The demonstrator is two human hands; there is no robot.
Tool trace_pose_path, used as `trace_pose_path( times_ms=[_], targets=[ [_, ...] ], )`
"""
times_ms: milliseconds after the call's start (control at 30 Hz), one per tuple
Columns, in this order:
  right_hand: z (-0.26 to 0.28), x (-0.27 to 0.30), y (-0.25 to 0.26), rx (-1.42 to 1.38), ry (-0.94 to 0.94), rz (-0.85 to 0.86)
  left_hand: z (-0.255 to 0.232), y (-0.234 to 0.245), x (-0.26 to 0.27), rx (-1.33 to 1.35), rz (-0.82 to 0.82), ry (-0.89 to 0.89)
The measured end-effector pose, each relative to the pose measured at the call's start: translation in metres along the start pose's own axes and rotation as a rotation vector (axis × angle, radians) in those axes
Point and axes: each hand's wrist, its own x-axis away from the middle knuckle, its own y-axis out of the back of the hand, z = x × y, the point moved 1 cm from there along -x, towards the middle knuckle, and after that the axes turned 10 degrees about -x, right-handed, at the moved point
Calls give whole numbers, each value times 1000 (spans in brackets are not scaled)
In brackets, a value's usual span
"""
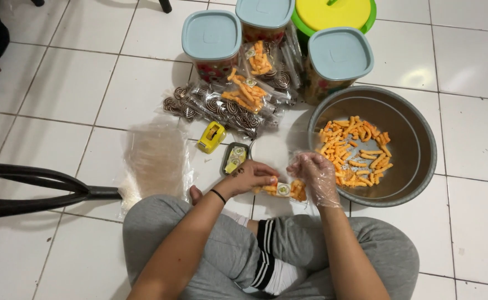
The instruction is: Packing orange snack sticks into small plastic bags and weighing them on a digital scale for portioning.
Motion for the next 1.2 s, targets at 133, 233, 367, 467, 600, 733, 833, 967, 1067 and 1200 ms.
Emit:
trace_pose_path(
  times_ms=[133,233,367,467,600,733,833,967,1067,1200],
  targets=[
    [2,-4,6,-68,22,-19,-4,10,-2,-53,-89,31],
    [6,-1,-1,-27,10,-36,-12,16,1,-96,-138,53],
    [7,6,-11,45,-19,23,-13,15,-2,-88,-176,-59],
    [14,12,-19,179,-43,75,-11,21,-3,-29,-251,-61],
    [15,8,-19,264,-26,58,-4,28,-7,63,-370,-96],
    [13,11,-17,283,2,49,-3,21,-4,104,-342,-91],
    [9,10,-11,285,60,1,-16,8,7,24,-204,-50],
    [-1,3,-1,177,26,1,11,11,-1,0,-200,37],
    [-11,12,7,242,-51,83,20,18,-4,4,-293,33],
    [-32,0,32,331,-143,108,19,19,7,88,-341,55]
  ],
)
